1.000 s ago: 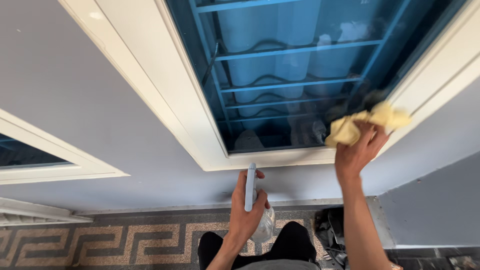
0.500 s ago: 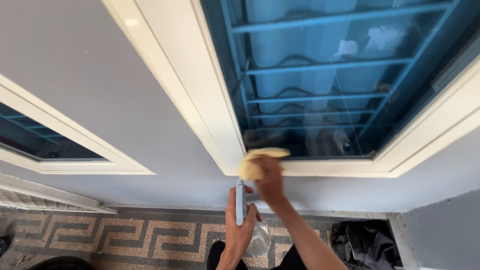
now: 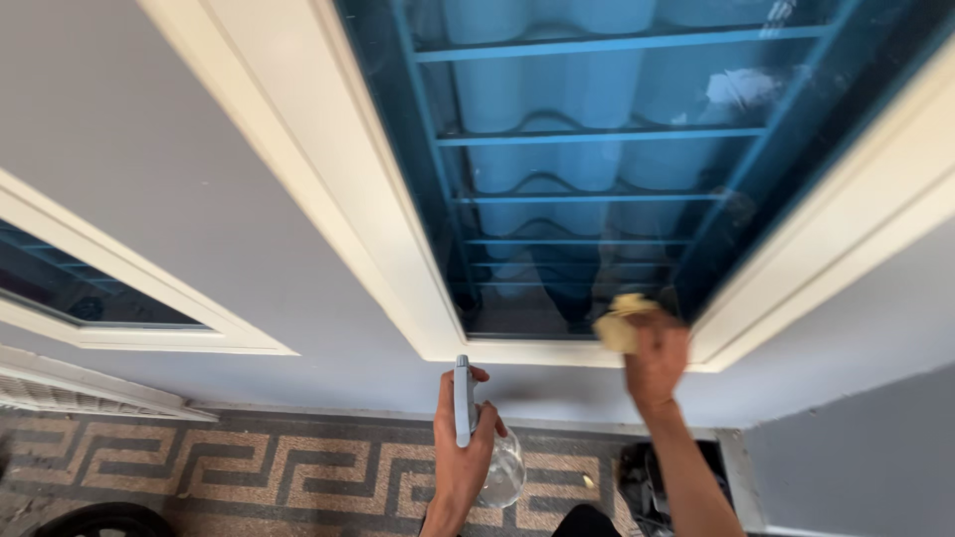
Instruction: The person cleans a window by wiping the glass pane with a cloth while holding a spray bottle.
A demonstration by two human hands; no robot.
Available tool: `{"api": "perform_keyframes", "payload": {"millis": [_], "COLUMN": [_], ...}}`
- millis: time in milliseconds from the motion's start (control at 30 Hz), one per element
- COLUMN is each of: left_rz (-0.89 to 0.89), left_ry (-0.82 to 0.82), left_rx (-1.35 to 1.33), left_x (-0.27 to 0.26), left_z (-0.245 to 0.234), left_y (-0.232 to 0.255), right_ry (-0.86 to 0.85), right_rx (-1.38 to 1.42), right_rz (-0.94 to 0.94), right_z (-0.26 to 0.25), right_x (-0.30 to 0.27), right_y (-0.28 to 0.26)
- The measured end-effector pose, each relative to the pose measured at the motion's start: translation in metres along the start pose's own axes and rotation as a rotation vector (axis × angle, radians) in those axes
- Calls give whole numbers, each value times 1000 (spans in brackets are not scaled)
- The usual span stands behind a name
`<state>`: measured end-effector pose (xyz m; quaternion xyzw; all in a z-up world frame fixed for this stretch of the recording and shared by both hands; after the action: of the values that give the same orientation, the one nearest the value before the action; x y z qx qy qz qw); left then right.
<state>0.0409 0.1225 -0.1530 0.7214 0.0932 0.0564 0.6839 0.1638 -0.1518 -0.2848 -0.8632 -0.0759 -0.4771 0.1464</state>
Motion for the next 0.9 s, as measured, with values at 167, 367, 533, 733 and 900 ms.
{"api": "perform_keyframes", "payload": {"millis": [167,367,533,733,900], "left_rz": [35,63,64,27,73], "left_ry": [-79,-119,-100,-95,-85], "left_rx": [-46,-42,-26,7,-30], "left_x": [-6,-12,-12,-10,-5], "left_z": [33,32,19,10,6], "left_y": [7,17,28,35,48], "right_ry": [183,-47,19,1,141], "right_rx": [80,175,294,226,332], "right_rz": [368,271,122,336,325], "right_z": [-20,4,-25,-27,-29], "right_x": [0,4,38,42,66], "right_y": [40,-25,-39,-30,-52]}}
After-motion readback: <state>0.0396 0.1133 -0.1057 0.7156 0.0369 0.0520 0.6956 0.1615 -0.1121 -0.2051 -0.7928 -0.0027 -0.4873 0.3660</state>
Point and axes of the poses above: each hand's wrist, its own x-axis towards the middle knuckle, its own z-axis out of the palm, y = z × x, the point moved 2 cm from there along x, towards the middle knuckle
